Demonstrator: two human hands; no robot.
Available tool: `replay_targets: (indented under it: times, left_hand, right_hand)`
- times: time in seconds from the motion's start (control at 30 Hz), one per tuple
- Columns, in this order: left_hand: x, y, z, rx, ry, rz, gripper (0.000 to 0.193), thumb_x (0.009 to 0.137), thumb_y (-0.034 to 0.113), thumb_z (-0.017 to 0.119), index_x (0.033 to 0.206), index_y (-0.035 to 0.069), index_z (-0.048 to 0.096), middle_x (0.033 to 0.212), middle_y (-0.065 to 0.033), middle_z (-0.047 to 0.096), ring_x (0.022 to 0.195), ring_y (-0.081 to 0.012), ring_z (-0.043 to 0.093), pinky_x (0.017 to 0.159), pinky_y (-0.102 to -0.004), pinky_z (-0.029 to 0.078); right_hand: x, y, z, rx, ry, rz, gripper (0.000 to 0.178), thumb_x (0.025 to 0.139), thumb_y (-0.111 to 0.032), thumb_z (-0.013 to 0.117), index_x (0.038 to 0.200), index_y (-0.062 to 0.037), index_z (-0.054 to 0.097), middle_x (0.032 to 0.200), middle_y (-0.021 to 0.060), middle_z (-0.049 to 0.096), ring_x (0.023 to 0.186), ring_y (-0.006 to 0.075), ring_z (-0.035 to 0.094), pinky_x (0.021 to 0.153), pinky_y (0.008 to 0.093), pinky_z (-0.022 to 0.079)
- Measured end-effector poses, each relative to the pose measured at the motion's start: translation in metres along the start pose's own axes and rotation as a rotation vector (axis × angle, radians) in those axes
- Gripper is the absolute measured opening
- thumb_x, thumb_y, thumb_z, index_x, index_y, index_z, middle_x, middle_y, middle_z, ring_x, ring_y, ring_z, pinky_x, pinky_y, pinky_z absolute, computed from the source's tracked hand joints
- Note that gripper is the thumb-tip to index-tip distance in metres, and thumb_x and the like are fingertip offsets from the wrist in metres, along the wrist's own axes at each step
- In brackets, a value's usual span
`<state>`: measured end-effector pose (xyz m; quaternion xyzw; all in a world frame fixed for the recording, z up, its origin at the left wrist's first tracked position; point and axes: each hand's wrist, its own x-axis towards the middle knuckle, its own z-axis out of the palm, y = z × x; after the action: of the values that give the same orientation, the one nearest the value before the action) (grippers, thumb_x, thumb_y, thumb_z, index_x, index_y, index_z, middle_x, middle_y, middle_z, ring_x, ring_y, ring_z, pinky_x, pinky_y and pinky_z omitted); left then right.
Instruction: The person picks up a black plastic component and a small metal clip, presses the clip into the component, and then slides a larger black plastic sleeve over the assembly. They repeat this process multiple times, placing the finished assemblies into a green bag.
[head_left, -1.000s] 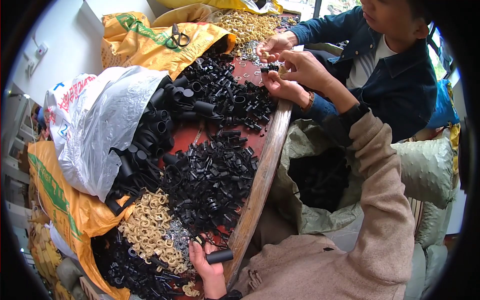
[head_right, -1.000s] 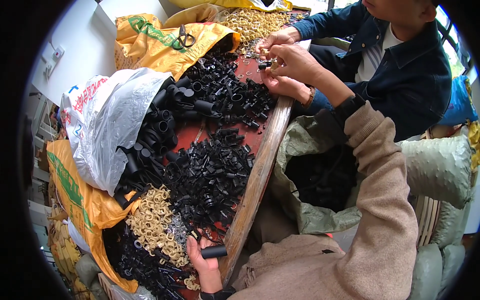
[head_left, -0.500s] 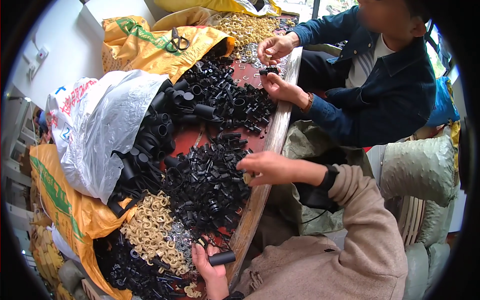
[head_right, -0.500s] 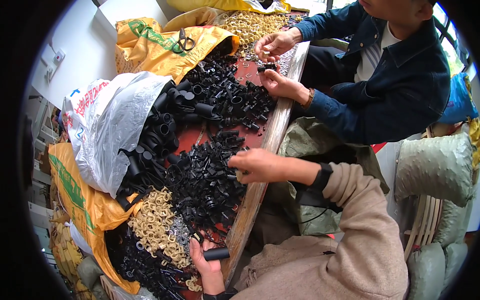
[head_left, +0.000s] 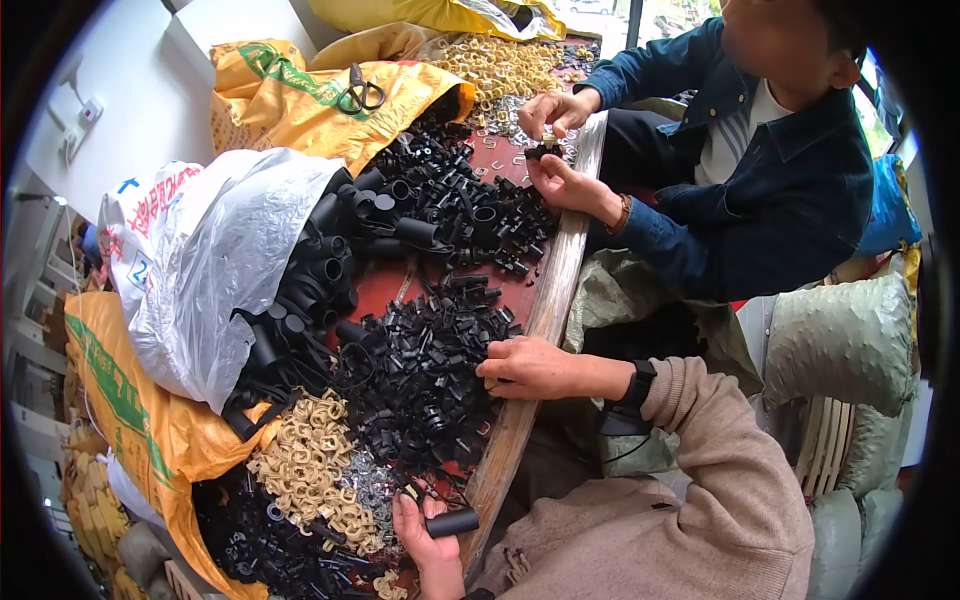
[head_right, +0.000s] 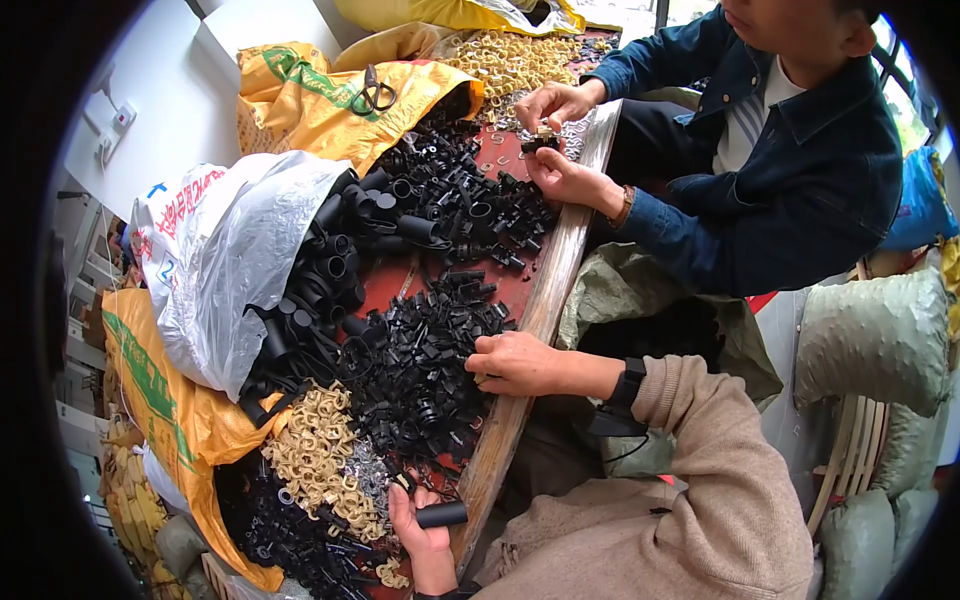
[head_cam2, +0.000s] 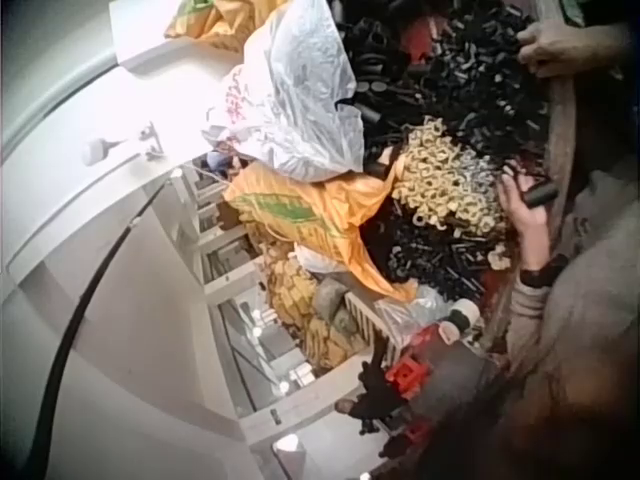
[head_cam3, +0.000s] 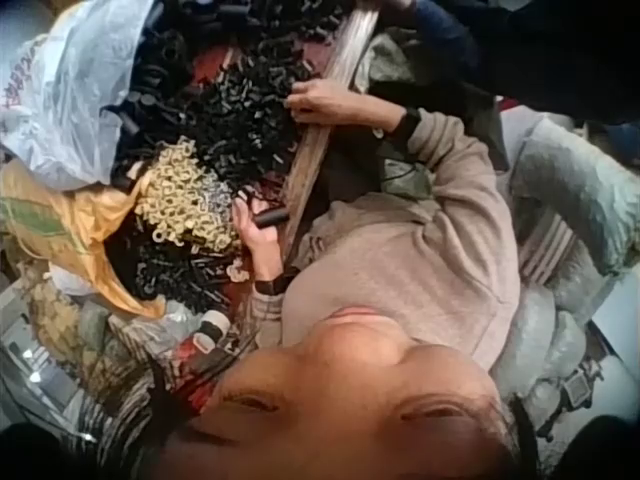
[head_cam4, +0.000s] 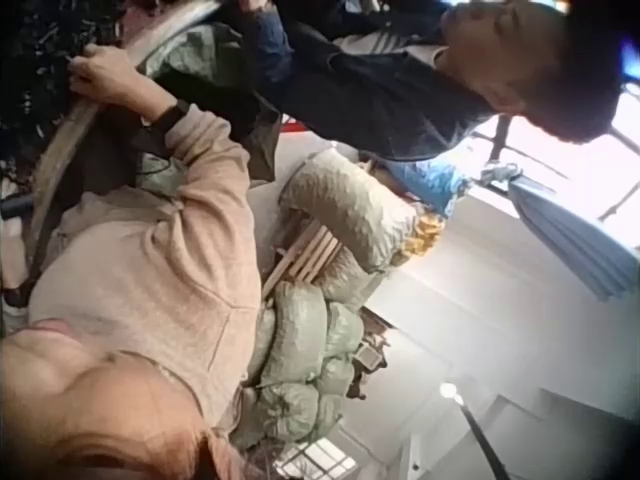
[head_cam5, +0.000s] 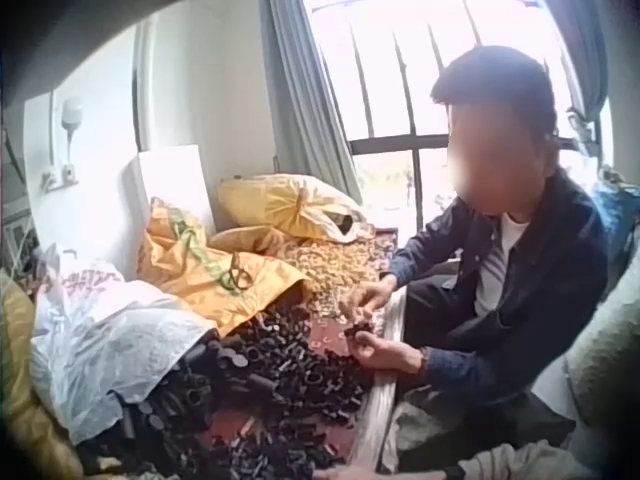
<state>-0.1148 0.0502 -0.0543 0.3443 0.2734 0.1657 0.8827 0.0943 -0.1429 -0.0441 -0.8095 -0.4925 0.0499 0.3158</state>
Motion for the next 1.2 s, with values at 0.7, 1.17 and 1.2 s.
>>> replay_targets:
  times: [0.7, 1.17, 1.2]
  left_hand:
    - [0.0013, -0.0034, 0.0036, 0.02, 0.033, 0.007, 0.022, 0.084, 0.019, 0.05, 0.098, 0.002, 0.048, 0.09, -0.0071, 0.055, 0.051, -0.0055, 0.039, 0.046, -0.0175, 0.032]
    - [-0.0022, -0.0013, 0.0017, -0.005, 0.001, 0.018, 0.022, 0.084, 0.019, 0.05, 0.098, 0.003, 0.048, 0.091, -0.0076, 0.055, 0.053, -0.0054, 0.04, 0.046, -0.0172, 0.035]
    - [-0.0028, -0.0013, 0.0016, -0.008, -0.001, 0.019, 0.022, 0.084, 0.02, 0.05, 0.098, 0.003, 0.048, 0.091, -0.0077, 0.055, 0.053, -0.0054, 0.04, 0.046, -0.0172, 0.035]
  right_hand:
    - [0.001, 0.0046, 0.0051, -0.008, 0.047, -0.024, 0.028, 0.067, -0.019, 0.06, 0.089, -0.007, 0.048, 0.077, 0.0111, 0.046, 0.068, 0.0303, 0.052, 0.056, 0.0406, 0.042]
    - [-0.0004, 0.0003, 0.0052, -0.063, 0.016, -0.039, 0.028, 0.066, -0.021, 0.063, 0.084, -0.0066, 0.048, 0.079, 0.0101, 0.045, 0.069, 0.0287, 0.05, 0.06, 0.0381, 0.04]
    - [-0.0008, 0.0004, 0.0055, -0.065, 0.017, -0.047, 0.027, 0.066, -0.021, 0.063, 0.083, -0.0066, 0.048, 0.079, 0.0101, 0.045, 0.069, 0.0285, 0.05, 0.06, 0.038, 0.04]
